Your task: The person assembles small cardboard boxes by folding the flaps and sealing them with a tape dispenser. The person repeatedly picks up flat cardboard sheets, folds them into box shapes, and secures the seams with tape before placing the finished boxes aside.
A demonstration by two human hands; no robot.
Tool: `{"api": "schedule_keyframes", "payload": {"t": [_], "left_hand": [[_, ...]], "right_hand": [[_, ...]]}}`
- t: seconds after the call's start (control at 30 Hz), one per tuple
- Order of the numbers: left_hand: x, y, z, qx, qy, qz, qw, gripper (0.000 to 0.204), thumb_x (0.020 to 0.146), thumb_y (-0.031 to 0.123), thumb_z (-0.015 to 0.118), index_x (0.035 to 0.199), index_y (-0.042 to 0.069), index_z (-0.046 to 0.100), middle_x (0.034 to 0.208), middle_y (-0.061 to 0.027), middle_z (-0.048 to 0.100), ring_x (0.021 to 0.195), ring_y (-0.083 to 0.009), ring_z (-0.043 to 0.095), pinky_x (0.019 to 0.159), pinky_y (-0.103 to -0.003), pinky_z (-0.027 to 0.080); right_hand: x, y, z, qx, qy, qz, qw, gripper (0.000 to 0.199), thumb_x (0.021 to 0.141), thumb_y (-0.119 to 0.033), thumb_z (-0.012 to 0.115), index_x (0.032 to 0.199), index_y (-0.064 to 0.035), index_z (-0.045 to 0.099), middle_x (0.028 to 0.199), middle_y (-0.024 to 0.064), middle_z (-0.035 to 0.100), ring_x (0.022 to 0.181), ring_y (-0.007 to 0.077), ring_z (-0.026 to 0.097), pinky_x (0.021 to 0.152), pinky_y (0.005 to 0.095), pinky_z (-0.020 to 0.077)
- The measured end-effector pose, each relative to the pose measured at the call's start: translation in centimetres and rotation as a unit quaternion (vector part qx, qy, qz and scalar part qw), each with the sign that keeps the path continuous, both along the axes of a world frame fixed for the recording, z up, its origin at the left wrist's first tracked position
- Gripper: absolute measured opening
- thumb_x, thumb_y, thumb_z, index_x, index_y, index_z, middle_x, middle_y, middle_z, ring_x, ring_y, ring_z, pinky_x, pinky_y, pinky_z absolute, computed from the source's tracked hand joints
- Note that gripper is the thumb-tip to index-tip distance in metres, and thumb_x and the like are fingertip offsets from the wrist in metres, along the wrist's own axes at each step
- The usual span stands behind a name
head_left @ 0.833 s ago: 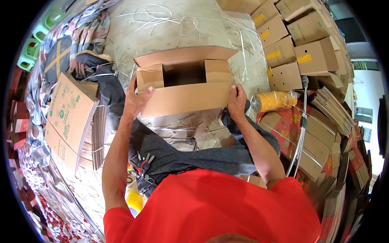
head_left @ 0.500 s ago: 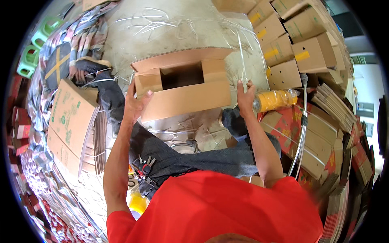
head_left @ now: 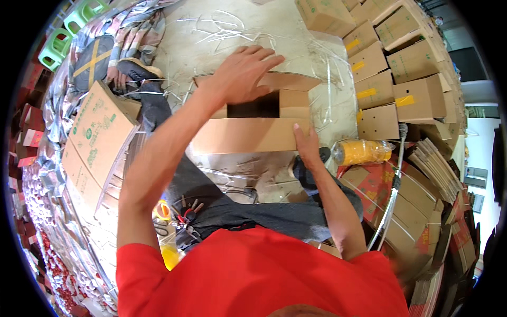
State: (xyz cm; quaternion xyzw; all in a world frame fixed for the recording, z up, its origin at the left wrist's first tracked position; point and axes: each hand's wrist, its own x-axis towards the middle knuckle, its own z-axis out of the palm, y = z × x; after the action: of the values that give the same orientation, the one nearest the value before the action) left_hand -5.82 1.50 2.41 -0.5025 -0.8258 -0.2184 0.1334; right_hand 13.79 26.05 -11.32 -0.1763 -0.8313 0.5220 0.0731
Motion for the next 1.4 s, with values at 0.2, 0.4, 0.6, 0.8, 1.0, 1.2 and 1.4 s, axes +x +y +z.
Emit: {"api": "schedule_keyframes", "payload": {"t": [0.2, 0.4, 0.6, 0.8, 1.0, 1.2, 1.4], "left_hand": [[-4.0, 4.5, -3.4, -0.192, -0.206, -0.048, 0.958, 0.050, 0.102, 0.028, 0.058, 0.150, 0.020, 0.055, 0.109, -0.0135, 0.077, 0.109, -0.0395, 0.069, 0.097, -0.050, 0.054], [3.5, 1.6, -6.6, -0.196, -0.176, -0.063, 0.963, 0.050, 0.106, 0.034, 0.053, 0.155, 0.026, 0.049, 0.147, -0.0178, 0.058, 0.129, -0.0445, 0.057, 0.104, -0.052, 0.050], [7.2, 0.4, -8.8, -0.133, -0.060, -0.010, 0.989, 0.054, 0.107, 0.040, 0.051, 0.159, 0.033, 0.043, 0.163, -0.0185, 0.038, 0.145, -0.0466, 0.037, 0.121, -0.059, 0.028], [8.5, 0.5, -8.3, -0.156, -0.049, 0.041, 0.986, 0.054, 0.107, 0.041, 0.049, 0.160, 0.032, 0.043, 0.165, -0.0172, 0.036, 0.149, -0.0460, 0.034, 0.122, -0.060, 0.026], [9.1, 0.6, -8.5, -0.145, -0.054, 0.050, 0.987, 0.055, 0.107, 0.043, 0.048, 0.160, 0.030, 0.041, 0.166, -0.0169, 0.034, 0.151, -0.0452, 0.031, 0.125, -0.060, 0.021], [9.0, 0.4, -8.8, -0.131, -0.070, 0.053, 0.987, 0.056, 0.106, 0.045, 0.050, 0.159, 0.030, 0.044, 0.167, -0.0169, 0.033, 0.154, -0.0443, 0.028, 0.127, -0.059, 0.017], [8.5, 0.4, -9.4, -0.068, -0.114, 0.034, 0.991, 0.052, 0.104, 0.037, 0.054, 0.152, 0.017, 0.053, 0.166, -0.0194, 0.036, 0.155, -0.0445, 0.026, 0.127, -0.061, 0.017]], "right_hand": [[-0.3, -0.3, 0.2, -0.026, 0.042, 0.024, 0.998, 0.036, 0.101, -0.027, 0.066, 0.126, -0.0011, 0.066, 0.112, 0.0194, 0.073, 0.102, 0.0290, 0.070, 0.092, 0.0403, 0.0535], [0.2, 0.0, 0.9, 0.022, 0.017, 0.025, 0.999, 0.043, 0.099, -0.028, 0.067, 0.133, -0.0002, 0.062, 0.116, 0.0202, 0.073, 0.105, 0.0278, 0.071, 0.094, 0.0400, 0.0538], [0.3, -0.3, 0.8, -0.003, 0.044, 0.010, 0.999, 0.048, 0.097, -0.026, 0.069, 0.136, -0.0002, 0.059, 0.117, 0.0201, 0.073, 0.108, 0.0281, 0.071, 0.095, 0.0402, 0.0539], [0.0, -0.3, 1.1, 0.002, 0.025, 0.024, 0.999, 0.051, 0.096, -0.029, 0.069, 0.137, -0.0001, 0.058, 0.118, 0.0214, 0.073, 0.110, 0.0308, 0.071, 0.096, 0.0408, 0.0537], [-0.2, 0.3, 0.3, -0.050, 0.001, 0.048, 0.998, 0.050, 0.103, -0.033, 0.060, 0.141, 0.0007, 0.055, 0.126, 0.0203, 0.070, 0.119, 0.0281, 0.066, 0.103, 0.0405, 0.0493], [-2.1, 1.5, 2.3, -0.209, -0.136, 0.083, 0.965, 0.054, 0.112, -0.041, 0.041, 0.141, 0.0017, 0.057, 0.134, 0.0153, 0.066, 0.122, 0.0241, 0.060, 0.108, 0.0386, 0.0441], [-2.9, 3.3, -1.1, -0.152, -0.162, 0.049, 0.974, 0.057, 0.111, -0.045, 0.044, 0.139, 0.0016, 0.060, 0.136, 0.0130, 0.065, 0.122, 0.0252, 0.060, 0.108, 0.0390, 0.0445]]}}
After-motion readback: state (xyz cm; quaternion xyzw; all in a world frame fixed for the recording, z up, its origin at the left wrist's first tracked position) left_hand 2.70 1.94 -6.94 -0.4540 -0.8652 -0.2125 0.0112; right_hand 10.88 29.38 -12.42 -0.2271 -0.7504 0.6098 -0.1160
